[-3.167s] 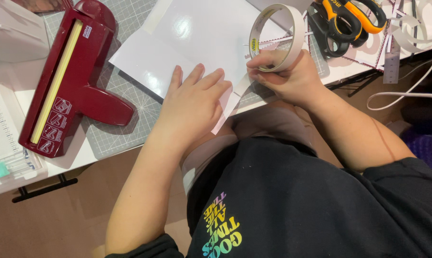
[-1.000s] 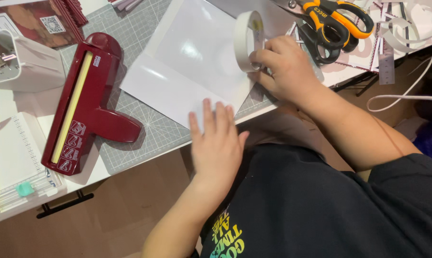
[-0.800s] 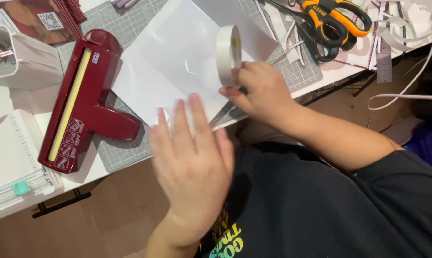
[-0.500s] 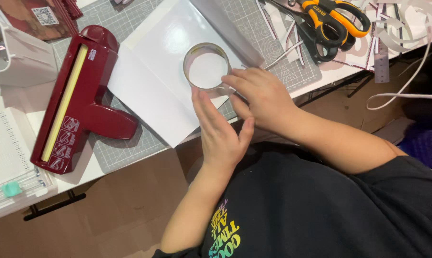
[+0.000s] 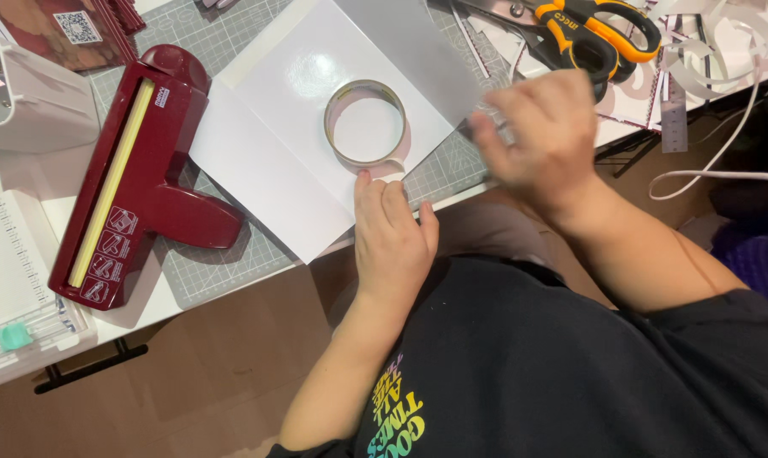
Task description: The person places items into a white envelope, applies adhesive tape from a roll to seal the edges, and uses scissors to cut the tape.
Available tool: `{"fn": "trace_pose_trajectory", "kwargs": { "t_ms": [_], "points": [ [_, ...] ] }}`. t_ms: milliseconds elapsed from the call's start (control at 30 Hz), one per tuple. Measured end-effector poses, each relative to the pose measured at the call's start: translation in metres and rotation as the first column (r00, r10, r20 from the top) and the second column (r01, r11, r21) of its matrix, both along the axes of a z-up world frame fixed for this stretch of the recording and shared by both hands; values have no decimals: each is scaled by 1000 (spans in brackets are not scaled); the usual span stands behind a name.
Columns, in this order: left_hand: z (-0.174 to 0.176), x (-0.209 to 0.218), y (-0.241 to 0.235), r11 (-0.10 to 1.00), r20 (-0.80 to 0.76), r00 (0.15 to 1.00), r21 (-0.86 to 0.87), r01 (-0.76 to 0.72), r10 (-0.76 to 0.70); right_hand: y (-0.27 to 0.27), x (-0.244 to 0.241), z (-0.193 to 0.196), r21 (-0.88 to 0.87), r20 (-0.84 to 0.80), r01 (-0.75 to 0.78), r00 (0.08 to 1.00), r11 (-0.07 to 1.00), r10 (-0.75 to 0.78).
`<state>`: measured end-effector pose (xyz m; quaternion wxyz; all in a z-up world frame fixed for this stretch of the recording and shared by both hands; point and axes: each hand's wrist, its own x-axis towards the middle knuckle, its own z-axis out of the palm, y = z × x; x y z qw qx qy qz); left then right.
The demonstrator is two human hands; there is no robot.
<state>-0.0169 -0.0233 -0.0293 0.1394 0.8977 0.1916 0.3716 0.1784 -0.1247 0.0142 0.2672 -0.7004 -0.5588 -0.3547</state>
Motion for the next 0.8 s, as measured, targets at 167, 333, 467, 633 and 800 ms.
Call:
{"fn": "trace_pose_trajectory", "kwargs": {
  "t_ms": [167,333,467,633,800],
  "points": [
    [2,4,0,996,63,998,90,-15,9,54,-61,33,43,-49,-248,967,968,250],
    [8,2,1,988,56,997,145,-52,44,89,-74,35,-499,-119,-103,992,860,50],
    [-3,2,-1,984,45,998,171,-59,52,102,-52,19,-617,-272,-195,962,762,25],
    [-19,-1,-3,988,-33,998,146,-45,50,71,-33,35,-494,-723,-361,676,791,-143],
    [10,-4,-3,985,-89,994,167,-48,63,42,-26,26,-189,-977,-329,161,925,-142]
  ]
}}
